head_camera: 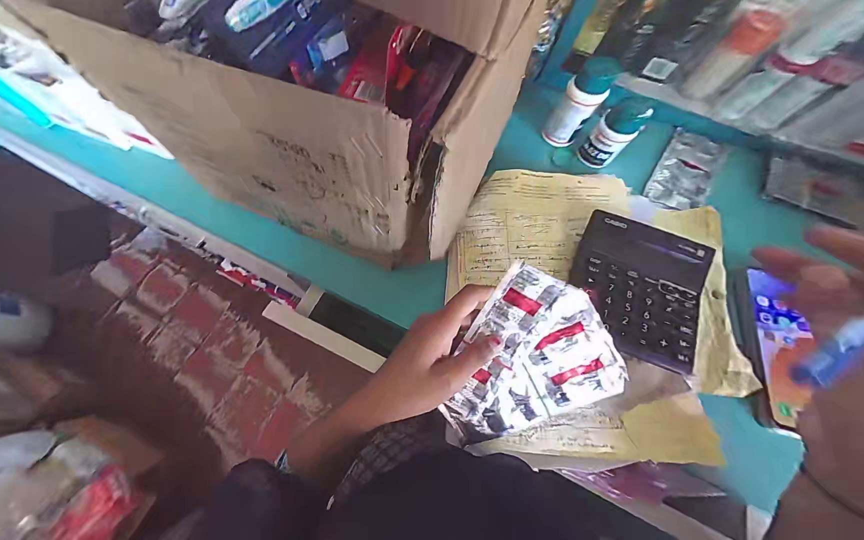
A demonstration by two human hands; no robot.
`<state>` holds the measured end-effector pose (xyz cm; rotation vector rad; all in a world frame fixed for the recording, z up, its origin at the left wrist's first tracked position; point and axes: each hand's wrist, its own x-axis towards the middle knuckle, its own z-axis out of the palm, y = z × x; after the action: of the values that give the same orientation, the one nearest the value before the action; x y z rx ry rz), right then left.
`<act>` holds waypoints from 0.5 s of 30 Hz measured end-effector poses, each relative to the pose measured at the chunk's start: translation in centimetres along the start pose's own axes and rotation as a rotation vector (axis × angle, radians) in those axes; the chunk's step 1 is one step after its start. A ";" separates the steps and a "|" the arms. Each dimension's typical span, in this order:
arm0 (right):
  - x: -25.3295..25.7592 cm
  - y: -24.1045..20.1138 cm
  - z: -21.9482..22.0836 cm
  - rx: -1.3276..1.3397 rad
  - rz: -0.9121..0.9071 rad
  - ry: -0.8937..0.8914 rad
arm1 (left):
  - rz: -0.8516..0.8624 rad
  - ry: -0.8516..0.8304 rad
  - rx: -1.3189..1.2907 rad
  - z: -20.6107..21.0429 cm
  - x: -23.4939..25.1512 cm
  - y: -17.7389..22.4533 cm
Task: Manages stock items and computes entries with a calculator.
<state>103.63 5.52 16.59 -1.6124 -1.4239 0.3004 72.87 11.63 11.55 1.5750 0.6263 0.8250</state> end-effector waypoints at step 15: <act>-5.9 -1.7 1.5 -0.198 -0.220 -0.321 | 0.209 0.006 0.525 -2.0 6.6 3.9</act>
<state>99.71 0.88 14.80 -1.5948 -1.9112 0.3069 75.09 17.35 16.59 2.1424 0.7292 0.8617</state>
